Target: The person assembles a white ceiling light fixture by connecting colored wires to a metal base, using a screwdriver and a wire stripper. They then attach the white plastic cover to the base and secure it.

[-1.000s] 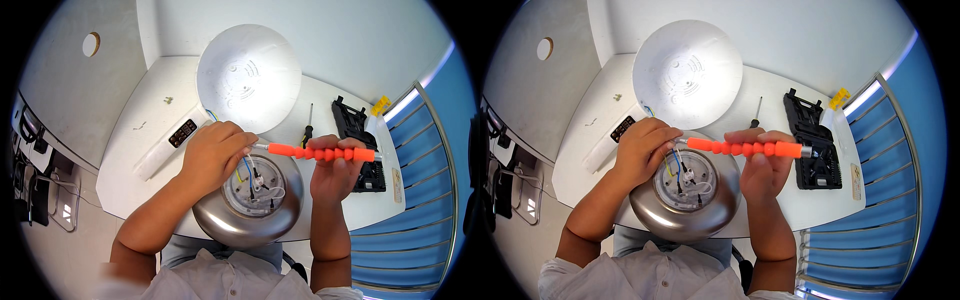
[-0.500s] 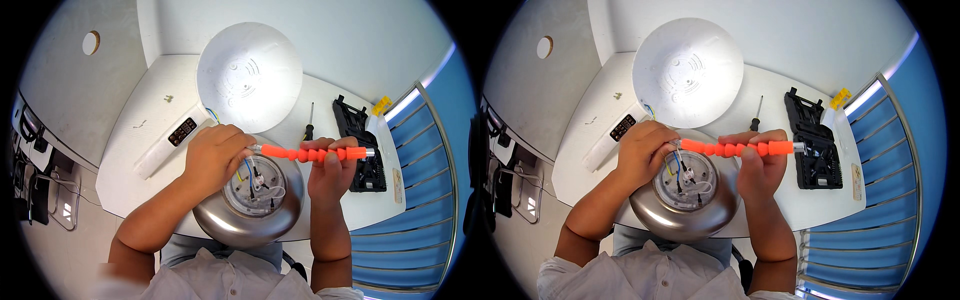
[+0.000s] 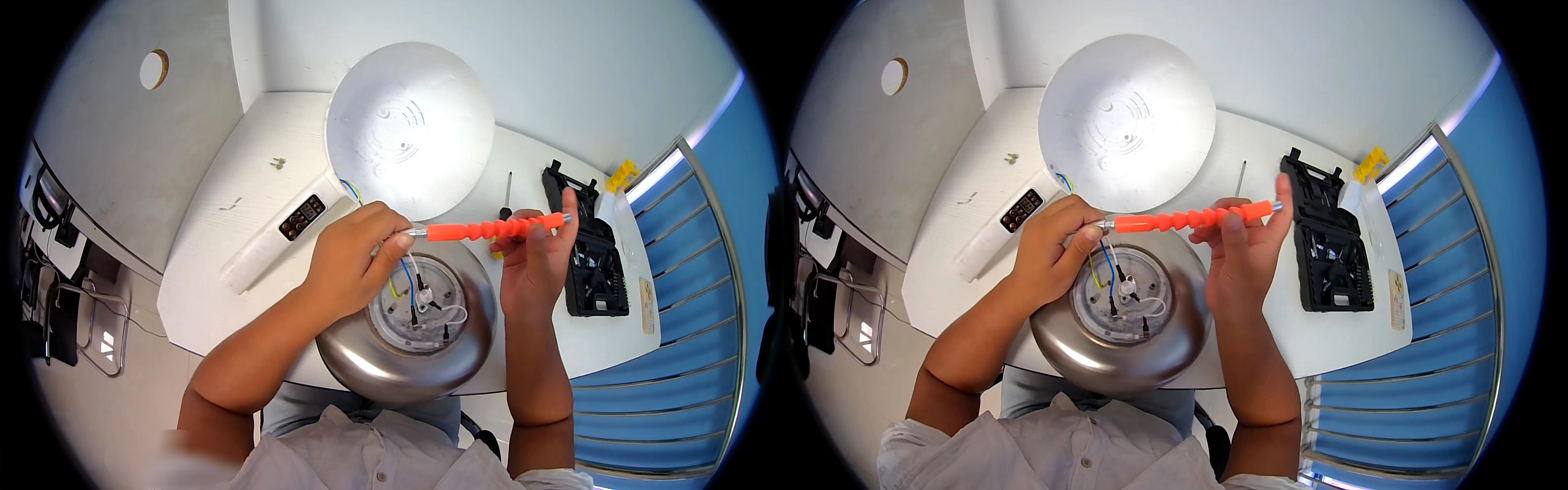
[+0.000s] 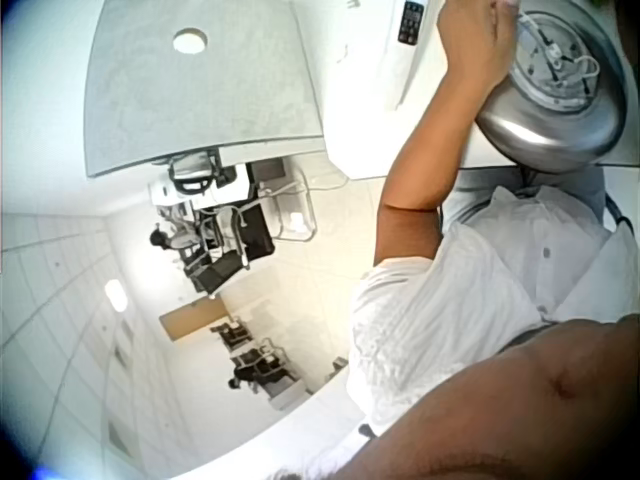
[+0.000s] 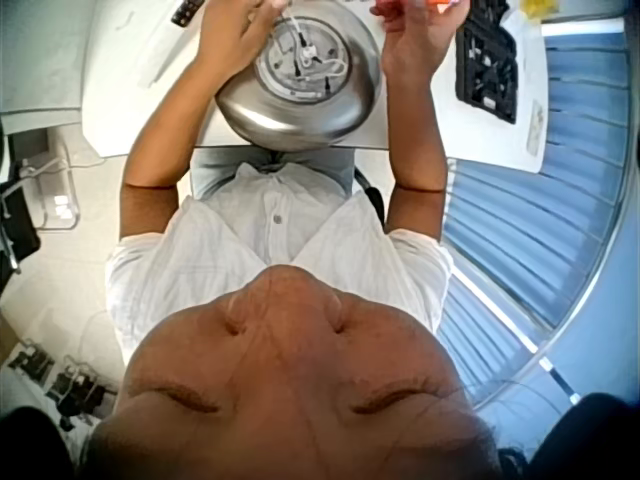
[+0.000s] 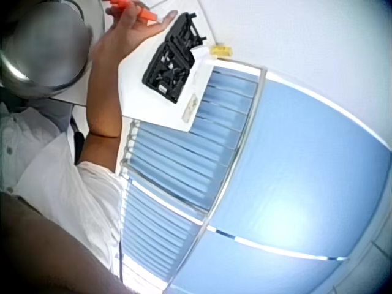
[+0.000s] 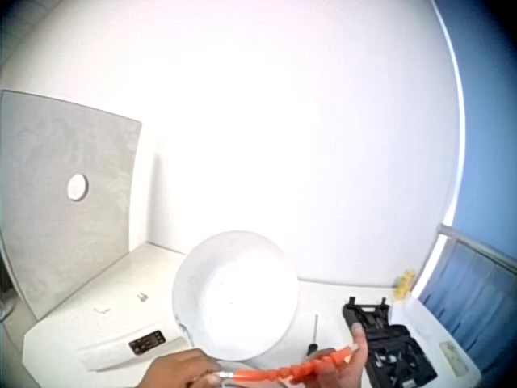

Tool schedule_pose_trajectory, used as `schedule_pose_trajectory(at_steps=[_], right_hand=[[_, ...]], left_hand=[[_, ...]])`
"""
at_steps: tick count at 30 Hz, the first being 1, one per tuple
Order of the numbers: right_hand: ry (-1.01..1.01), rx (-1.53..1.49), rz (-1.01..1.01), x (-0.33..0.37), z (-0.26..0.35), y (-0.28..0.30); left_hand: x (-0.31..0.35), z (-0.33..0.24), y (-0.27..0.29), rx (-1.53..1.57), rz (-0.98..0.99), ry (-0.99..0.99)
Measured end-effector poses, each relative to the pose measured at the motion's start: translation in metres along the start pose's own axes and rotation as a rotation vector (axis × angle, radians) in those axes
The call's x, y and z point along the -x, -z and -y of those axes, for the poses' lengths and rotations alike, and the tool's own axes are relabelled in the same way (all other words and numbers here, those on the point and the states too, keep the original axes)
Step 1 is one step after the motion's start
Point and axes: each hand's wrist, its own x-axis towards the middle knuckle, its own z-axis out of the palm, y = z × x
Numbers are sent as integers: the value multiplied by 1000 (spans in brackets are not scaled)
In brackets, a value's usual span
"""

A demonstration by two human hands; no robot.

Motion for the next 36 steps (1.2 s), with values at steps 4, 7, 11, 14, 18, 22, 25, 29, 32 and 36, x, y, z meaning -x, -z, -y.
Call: schedule_pose_trajectory(at_steps=[4, 7, 11, 14, 18, 22, 25, 29, 32, 36], right_hand=[[1, 11, 34, -2, 4, -3], [15, 76, 87, -7, 6, 3], [276, 560, 106, -17, 2, 19], [560, 1112, 76, -22, 9, 23], [641, 1422, 306, -21, 18, 16], [616, 1447, 399, -18, 9, 13], [598, 1393, 498, -13, 6, 6], [645, 1344, 509, -9, 6, -3], [551, 1327, 529, -4, 15, -5], [396, 1204, 555, 0, 15, -2]], left_hand=[[-1, 1, 2, 36, 8, 44], [-1, 3, 2, 106, -30, 57], [-2, 6, 8, 201, -6, 93], [-3, 6, 12, 176, 1, 97], [-3, 5, 13, 141, 46, 114], [-3, 6, 13, 94, 84, 104], [-3, -4, 15, 16, 159, 147], [-4, 1, 10, -50, 6, -84], [-6, 0, 11, -241, 11, -199], [-7, -2, 12, -352, 5, -281]])
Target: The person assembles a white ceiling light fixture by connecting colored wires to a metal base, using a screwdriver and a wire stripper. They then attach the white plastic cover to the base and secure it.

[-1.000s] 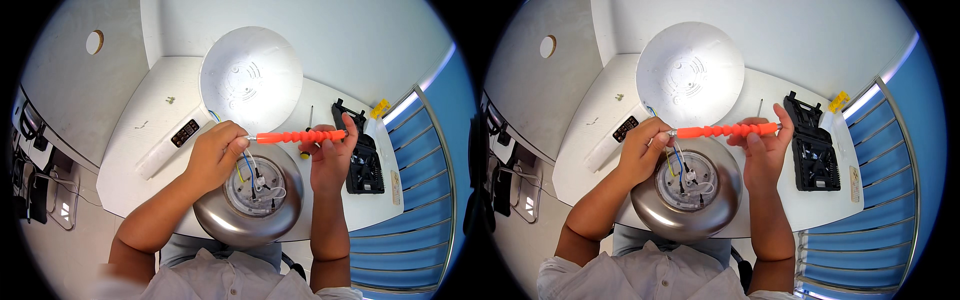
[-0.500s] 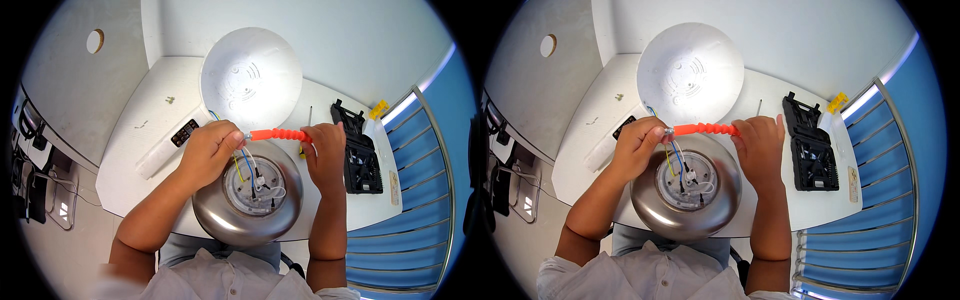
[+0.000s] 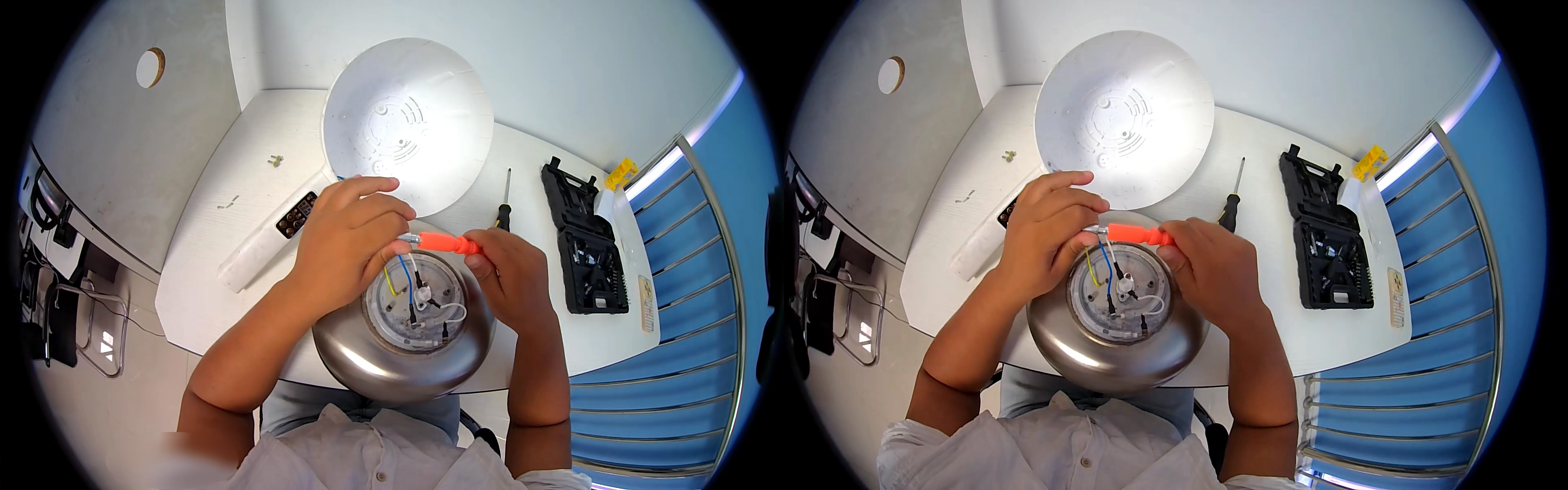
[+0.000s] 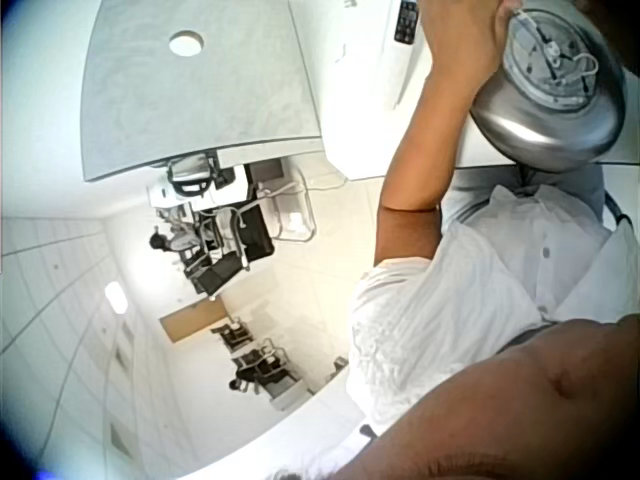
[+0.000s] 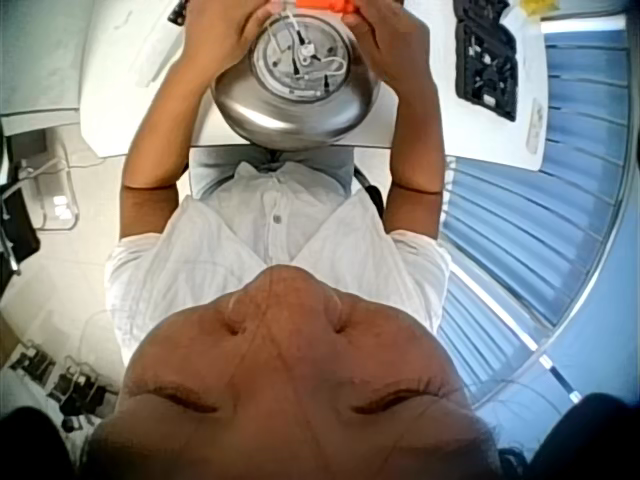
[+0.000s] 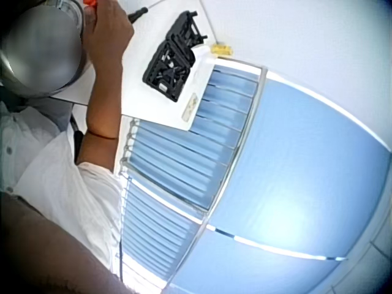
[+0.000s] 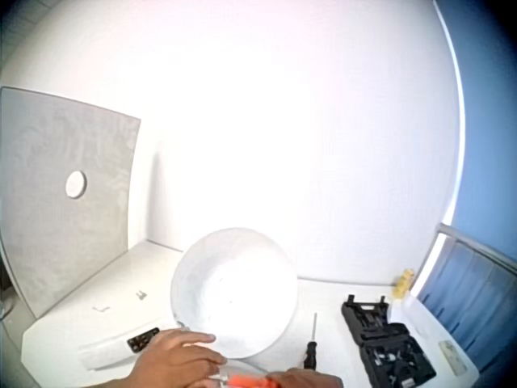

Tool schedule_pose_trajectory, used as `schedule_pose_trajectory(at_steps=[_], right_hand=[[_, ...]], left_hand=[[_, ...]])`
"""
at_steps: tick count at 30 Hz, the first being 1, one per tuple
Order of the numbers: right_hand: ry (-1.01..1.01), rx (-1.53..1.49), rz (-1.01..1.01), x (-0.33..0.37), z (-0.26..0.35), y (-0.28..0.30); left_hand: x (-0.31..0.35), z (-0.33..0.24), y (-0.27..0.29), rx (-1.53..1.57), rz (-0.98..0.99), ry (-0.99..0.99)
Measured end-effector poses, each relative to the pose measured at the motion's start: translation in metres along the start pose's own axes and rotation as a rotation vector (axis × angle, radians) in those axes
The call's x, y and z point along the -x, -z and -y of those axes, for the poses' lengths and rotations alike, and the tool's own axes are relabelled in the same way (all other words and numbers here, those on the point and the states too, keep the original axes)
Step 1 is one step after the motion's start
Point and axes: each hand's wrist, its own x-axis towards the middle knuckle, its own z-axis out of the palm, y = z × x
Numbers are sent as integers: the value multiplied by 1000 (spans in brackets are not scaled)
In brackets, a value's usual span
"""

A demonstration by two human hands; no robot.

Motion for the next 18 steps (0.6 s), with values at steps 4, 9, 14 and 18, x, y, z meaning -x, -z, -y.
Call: schedule_pose_trajectory(at_steps=[4, 9, 14, 18], right_hand=[[-275, -198, 297, 0, 6, 11], [-395, -359, 356, -3, 8, 13], [-120, -81, 11, -2, 4, -3], [-43, 12, -66, -3, 2, -5]], left_hand=[[0, 2, 1, -66, 31, -88], [1, 3, 4, -92, 31, -111], [0, 4, -4, -139, -43, 24], [1, 2, -4, -94, -73, 53]])
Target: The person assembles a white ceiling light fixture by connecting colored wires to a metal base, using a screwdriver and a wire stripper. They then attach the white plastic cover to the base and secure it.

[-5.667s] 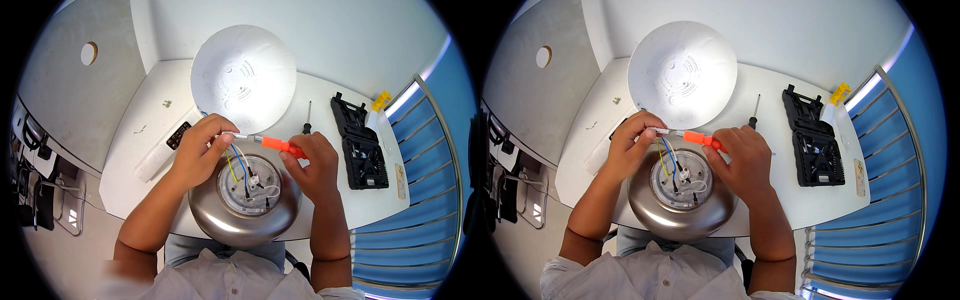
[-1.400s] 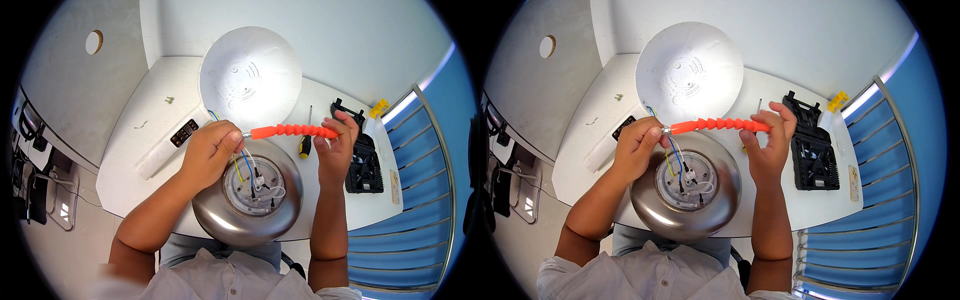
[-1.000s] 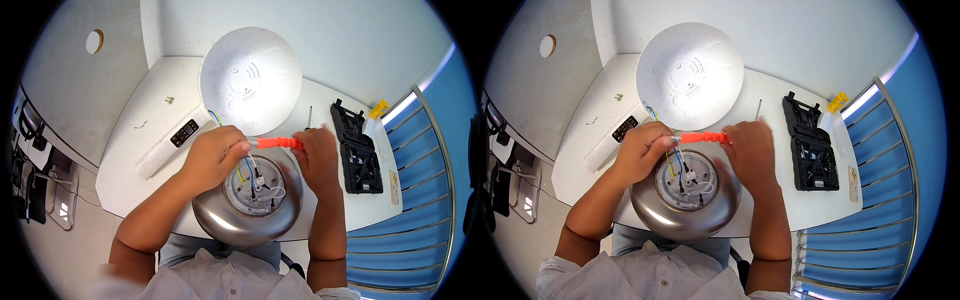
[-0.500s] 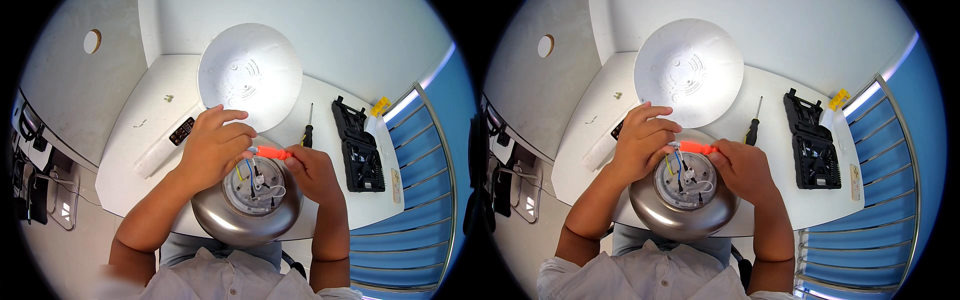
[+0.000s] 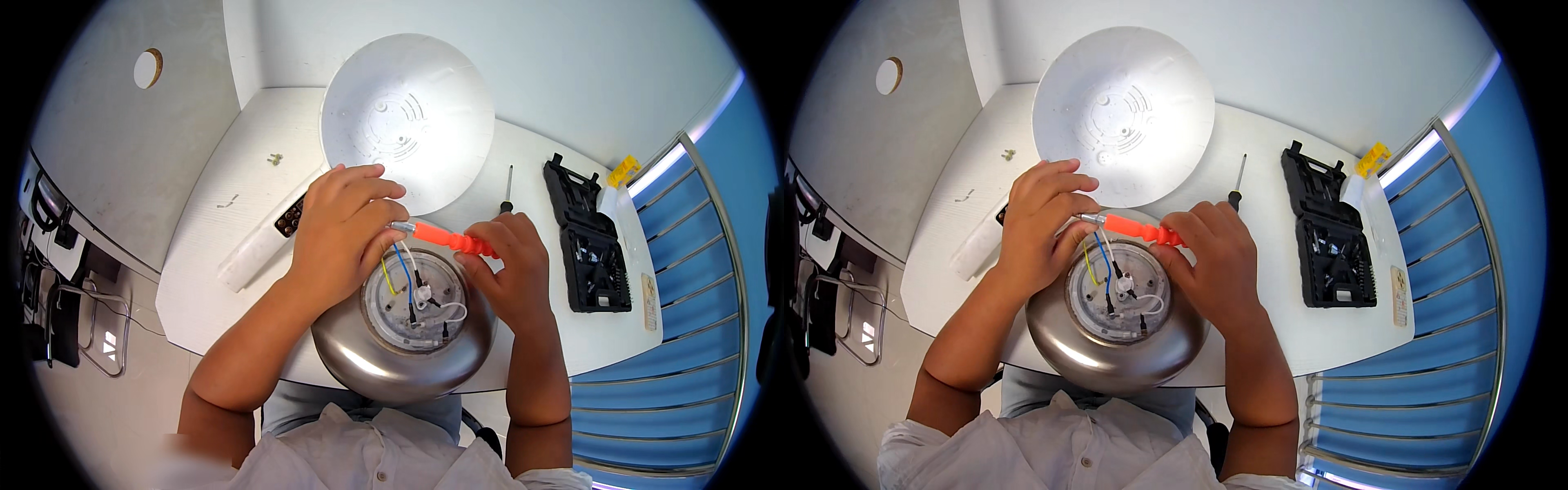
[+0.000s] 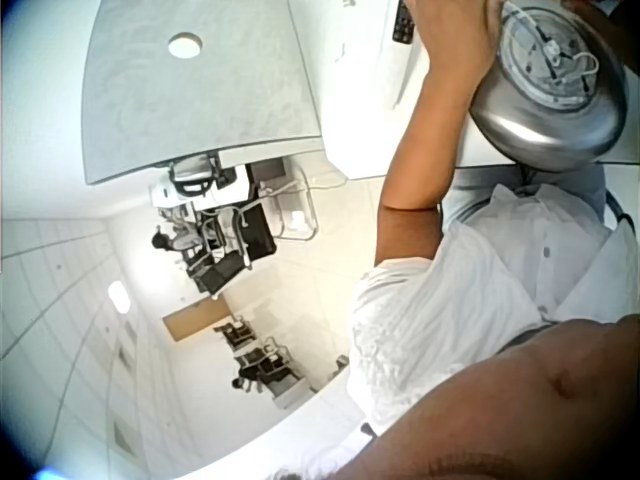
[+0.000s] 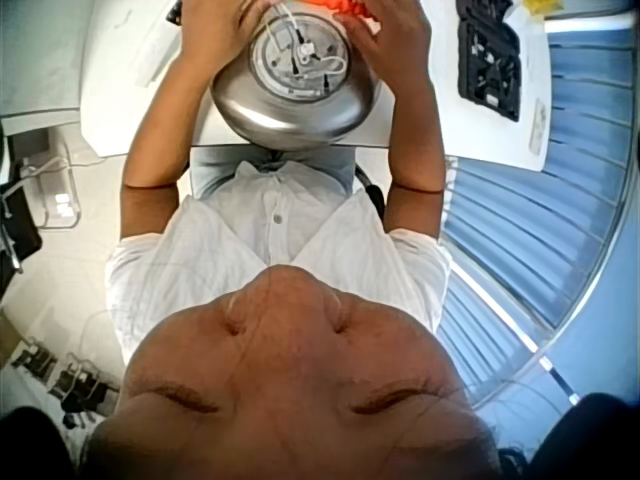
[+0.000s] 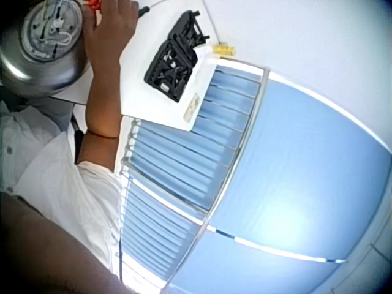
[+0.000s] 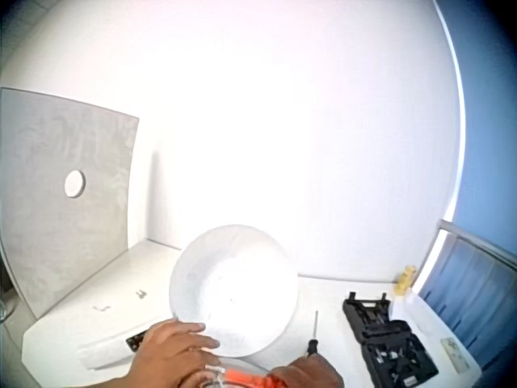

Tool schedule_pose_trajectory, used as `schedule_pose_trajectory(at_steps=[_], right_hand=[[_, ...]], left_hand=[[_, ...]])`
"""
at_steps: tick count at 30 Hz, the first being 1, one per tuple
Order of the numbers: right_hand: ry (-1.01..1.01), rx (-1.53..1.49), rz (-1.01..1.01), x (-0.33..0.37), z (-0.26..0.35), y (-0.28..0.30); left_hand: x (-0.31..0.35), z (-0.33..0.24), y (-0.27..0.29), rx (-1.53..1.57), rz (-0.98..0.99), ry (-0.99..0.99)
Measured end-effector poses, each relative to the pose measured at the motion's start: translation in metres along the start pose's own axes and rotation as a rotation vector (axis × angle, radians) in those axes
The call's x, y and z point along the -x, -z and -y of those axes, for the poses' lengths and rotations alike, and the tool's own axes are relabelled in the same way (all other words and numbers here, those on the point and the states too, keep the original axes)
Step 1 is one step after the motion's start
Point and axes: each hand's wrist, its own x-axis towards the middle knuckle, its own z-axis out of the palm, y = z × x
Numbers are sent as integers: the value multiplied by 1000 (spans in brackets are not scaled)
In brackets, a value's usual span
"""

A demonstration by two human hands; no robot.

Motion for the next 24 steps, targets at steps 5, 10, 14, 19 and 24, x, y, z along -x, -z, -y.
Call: schedule_pose_trajectory(at_steps=[5, 10, 14, 19, 24], right_hand=[[18, 4, -41, 0, -1, -2], [32, 8, -55, 0, -2, -2], [-2, -33, -78, -1, -5, 1], [-53, -202, -113, 0, -7, 1], [-9, -149, -94, 1, -12, 2]], left_hand=[[1, 1, -1, 75, -17, 15], [0, 5, 0, 85, -25, 13], [0, 14, 0, 187, -177, 119], [-1, 10, -1, 200, -250, 154], [-1, 6, 1, 165, -204, 127]])
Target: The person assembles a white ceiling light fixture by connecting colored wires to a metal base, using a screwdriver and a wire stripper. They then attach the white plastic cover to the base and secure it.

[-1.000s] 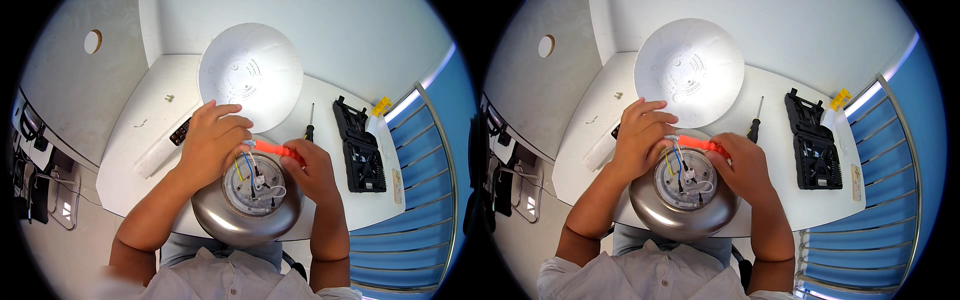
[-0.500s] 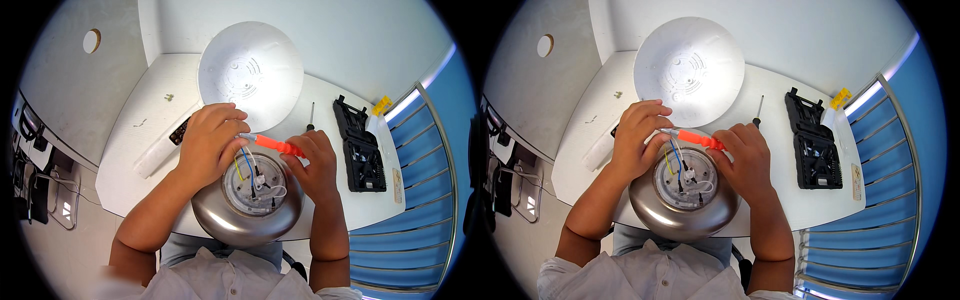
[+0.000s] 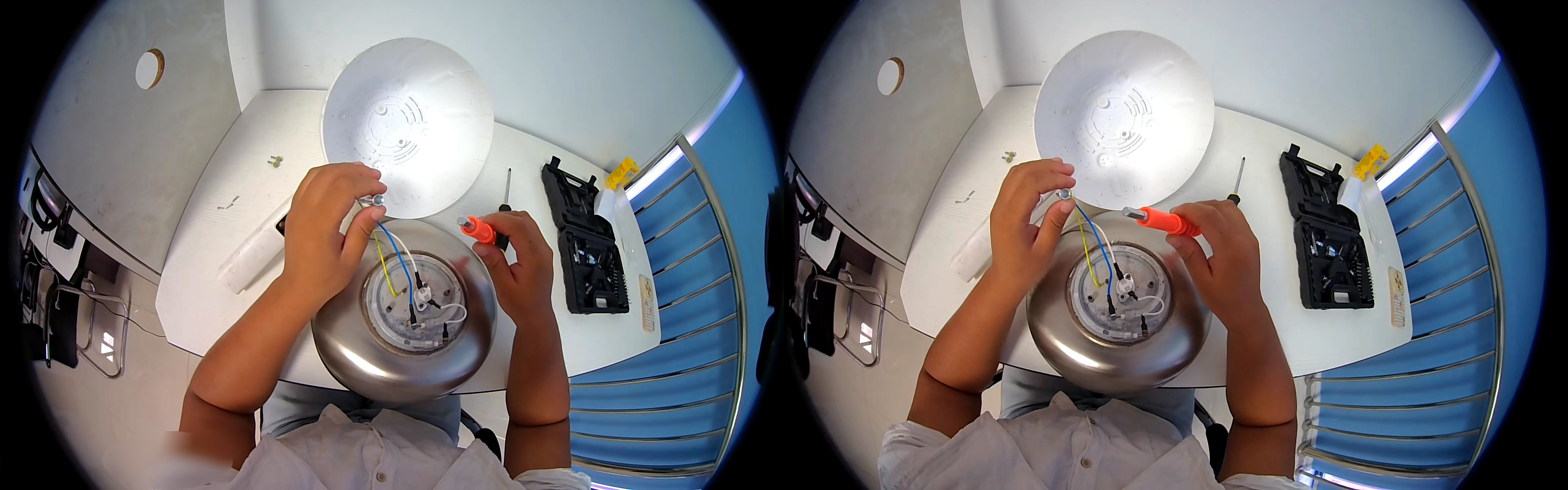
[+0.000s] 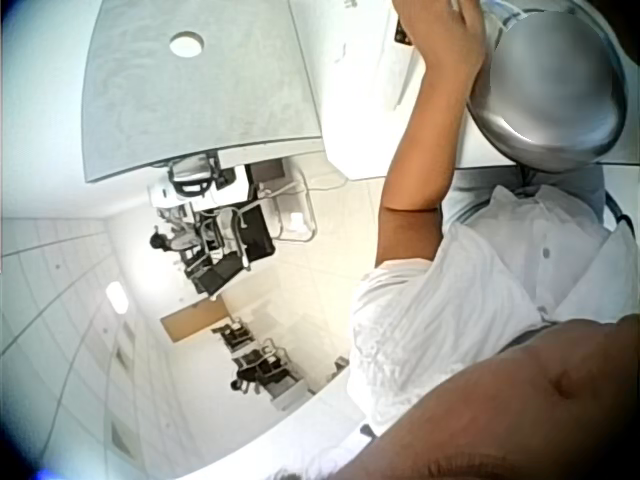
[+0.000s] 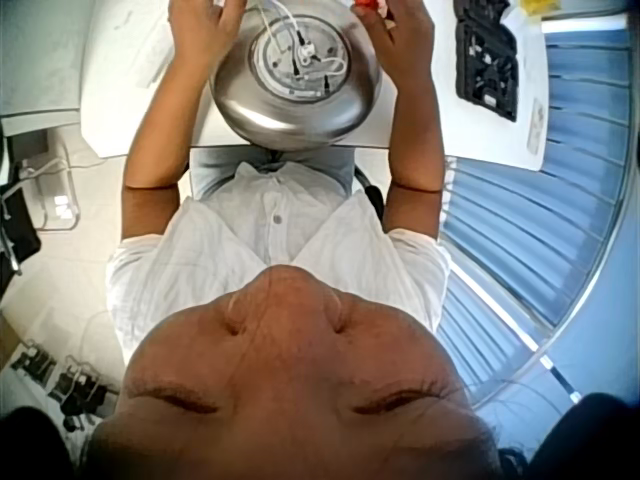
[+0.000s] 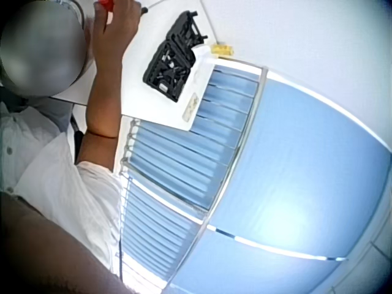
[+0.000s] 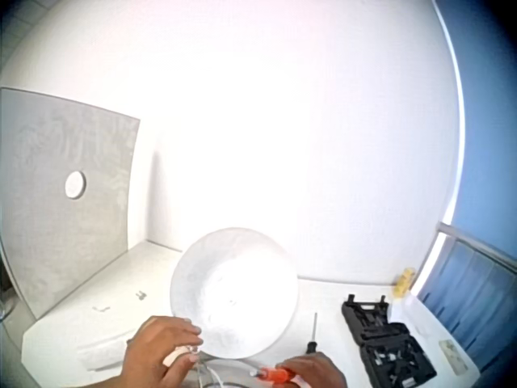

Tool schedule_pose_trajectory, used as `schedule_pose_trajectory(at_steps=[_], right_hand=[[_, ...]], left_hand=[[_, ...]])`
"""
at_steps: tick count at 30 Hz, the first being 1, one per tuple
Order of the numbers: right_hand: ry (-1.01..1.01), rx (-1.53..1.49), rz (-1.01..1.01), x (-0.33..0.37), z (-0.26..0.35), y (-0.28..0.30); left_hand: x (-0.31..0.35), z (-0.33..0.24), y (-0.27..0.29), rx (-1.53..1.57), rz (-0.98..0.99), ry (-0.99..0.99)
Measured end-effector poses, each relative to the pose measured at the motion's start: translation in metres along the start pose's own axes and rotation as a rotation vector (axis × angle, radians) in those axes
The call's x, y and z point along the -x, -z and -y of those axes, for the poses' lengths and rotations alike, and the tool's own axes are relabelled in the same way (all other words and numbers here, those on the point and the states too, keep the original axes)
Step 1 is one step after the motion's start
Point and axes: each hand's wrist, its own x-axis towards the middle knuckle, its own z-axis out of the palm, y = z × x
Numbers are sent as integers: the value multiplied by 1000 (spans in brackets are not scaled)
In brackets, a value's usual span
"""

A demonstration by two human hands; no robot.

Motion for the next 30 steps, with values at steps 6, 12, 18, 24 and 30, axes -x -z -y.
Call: schedule_pose_trajectory(at_steps=[6, 12, 18, 24, 30], right_hand=[[-278, -727, -331, 0, -10, -1], [-454, -1710, -478, 6, -49, 12], [-494, -1947, -451, 4, -45, 16], [-462, -1964, -450, 2, -34, 20], [-407, -1698, -588, 4, -52, 29]], left_hand=[[-2, 0, 6, 97, 109, -11], [0, -2, 0, 245, 205, -98], [5, 3, -3, 199, 176, -86], [5, 3, -5, 215, 194, -84], [-24, -37, -19, 260, 497, -119]])
